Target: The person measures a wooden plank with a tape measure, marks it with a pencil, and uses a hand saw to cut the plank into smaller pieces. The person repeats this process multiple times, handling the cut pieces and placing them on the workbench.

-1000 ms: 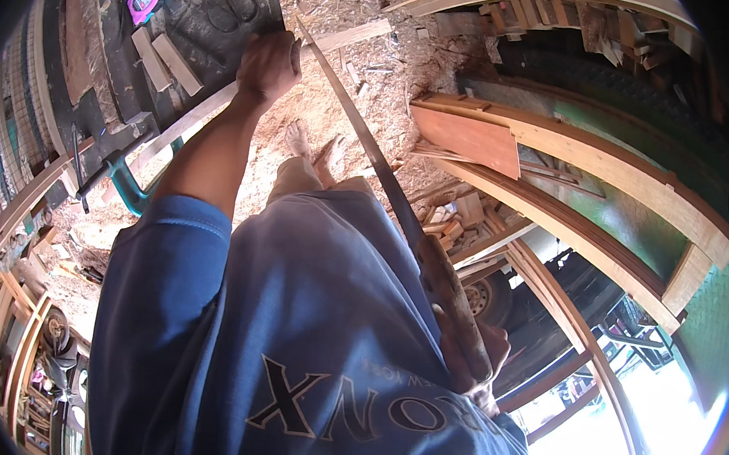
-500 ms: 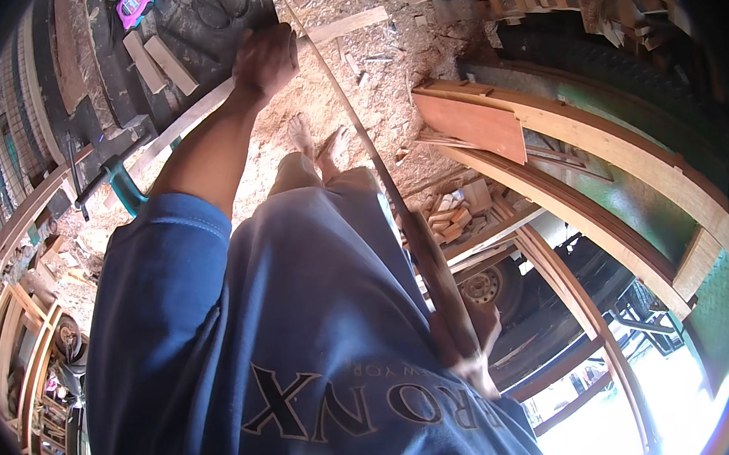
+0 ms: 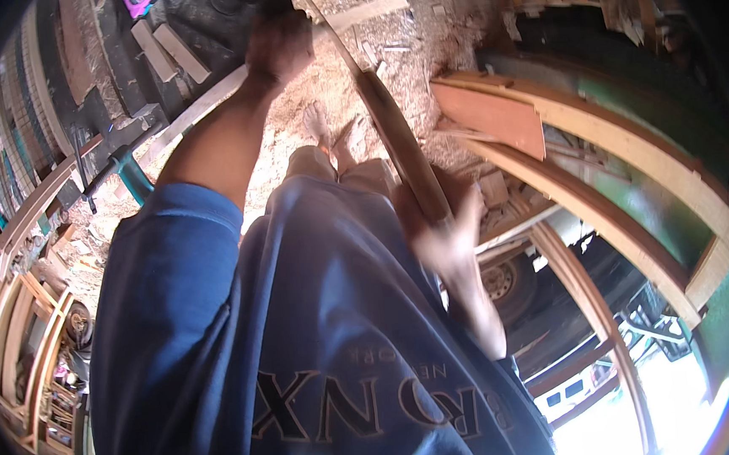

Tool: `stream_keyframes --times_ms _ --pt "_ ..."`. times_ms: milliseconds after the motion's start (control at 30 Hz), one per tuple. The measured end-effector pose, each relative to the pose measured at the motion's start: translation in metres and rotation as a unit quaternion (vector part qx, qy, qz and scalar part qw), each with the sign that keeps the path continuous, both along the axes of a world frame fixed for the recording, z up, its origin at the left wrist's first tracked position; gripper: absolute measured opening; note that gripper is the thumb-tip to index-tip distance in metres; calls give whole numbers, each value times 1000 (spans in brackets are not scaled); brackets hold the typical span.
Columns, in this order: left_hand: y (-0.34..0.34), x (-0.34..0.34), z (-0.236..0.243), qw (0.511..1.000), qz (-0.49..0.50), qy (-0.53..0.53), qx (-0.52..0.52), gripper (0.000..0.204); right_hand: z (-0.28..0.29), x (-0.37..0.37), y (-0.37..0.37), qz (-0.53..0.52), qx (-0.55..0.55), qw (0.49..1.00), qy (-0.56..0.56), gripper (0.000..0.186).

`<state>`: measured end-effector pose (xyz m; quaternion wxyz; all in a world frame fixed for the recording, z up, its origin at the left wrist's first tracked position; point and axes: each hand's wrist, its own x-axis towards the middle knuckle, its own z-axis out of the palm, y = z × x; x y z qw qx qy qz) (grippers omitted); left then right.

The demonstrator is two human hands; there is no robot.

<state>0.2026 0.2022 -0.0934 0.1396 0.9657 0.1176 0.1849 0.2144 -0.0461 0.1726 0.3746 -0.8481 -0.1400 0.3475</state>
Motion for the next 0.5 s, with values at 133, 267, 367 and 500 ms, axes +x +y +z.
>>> stream_keyframes --times_ms 133,267,367,500 --pt "-2 -1 3 997 21 72 -11 10 68 -31 -85 123 -24 983 -135 18" --pt "-2 0 5 995 22 76 -56 12 90 -30 -89 249 -55 935 -245 21" --pt "-2 -1 6 997 5 33 -65 13 41 4 -18 87 -75 993 3 15" --pt "0 0 8 999 14 15 -24 14 -26 43 59 3 86 996 -1 19"
